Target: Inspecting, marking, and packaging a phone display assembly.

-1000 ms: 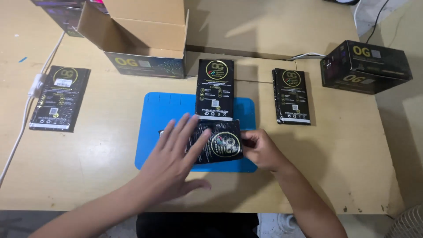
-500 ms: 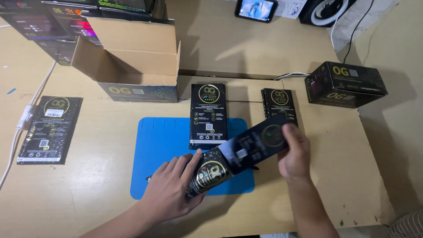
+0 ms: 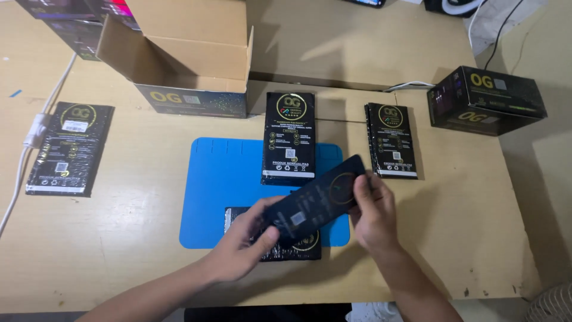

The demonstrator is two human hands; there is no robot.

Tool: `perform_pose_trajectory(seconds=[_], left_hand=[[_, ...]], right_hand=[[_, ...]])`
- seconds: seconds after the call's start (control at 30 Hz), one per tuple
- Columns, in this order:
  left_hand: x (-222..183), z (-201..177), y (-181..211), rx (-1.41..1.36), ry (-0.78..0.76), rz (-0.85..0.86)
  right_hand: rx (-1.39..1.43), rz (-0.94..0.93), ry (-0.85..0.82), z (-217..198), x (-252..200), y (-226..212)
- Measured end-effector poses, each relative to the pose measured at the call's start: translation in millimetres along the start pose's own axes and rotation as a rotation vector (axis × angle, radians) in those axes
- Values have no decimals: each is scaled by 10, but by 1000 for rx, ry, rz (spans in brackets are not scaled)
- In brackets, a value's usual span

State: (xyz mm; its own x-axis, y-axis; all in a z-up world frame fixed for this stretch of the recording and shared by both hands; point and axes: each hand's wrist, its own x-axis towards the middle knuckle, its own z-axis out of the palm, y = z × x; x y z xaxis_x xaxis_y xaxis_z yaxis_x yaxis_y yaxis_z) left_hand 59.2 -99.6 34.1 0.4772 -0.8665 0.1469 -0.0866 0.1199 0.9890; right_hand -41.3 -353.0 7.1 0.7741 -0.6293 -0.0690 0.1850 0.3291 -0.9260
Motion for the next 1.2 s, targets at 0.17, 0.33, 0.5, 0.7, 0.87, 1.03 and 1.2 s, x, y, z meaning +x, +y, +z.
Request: perform_pose_trajectory(seconds=[0.17, 0.33, 0.5, 0.7, 0.87, 1.03, 1.2], left_hand=[[6, -116, -215, -108, 220, -71], [38, -321, -237, 44, 434, -225], [142, -479, -48, -101, 217, -92], [169, -562, -89, -252, 166, -144], [174, -565, -117, -288, 154, -162], [167, -611, -67, -157, -15, -90], [137, -600, -128, -93, -3, -135]], right_hand=[[45, 131, -180, 60, -58, 94], [-502, 161, -452, 112, -98, -87], [-776, 157, -439, 128, -86, -185], [-778, 101, -267, 166, -52, -211], [-854, -101, -178, 202, -61, -231], [-916, -398, -121, 223, -81, -211], [-994, -734, -152, 400, -155, -241]])
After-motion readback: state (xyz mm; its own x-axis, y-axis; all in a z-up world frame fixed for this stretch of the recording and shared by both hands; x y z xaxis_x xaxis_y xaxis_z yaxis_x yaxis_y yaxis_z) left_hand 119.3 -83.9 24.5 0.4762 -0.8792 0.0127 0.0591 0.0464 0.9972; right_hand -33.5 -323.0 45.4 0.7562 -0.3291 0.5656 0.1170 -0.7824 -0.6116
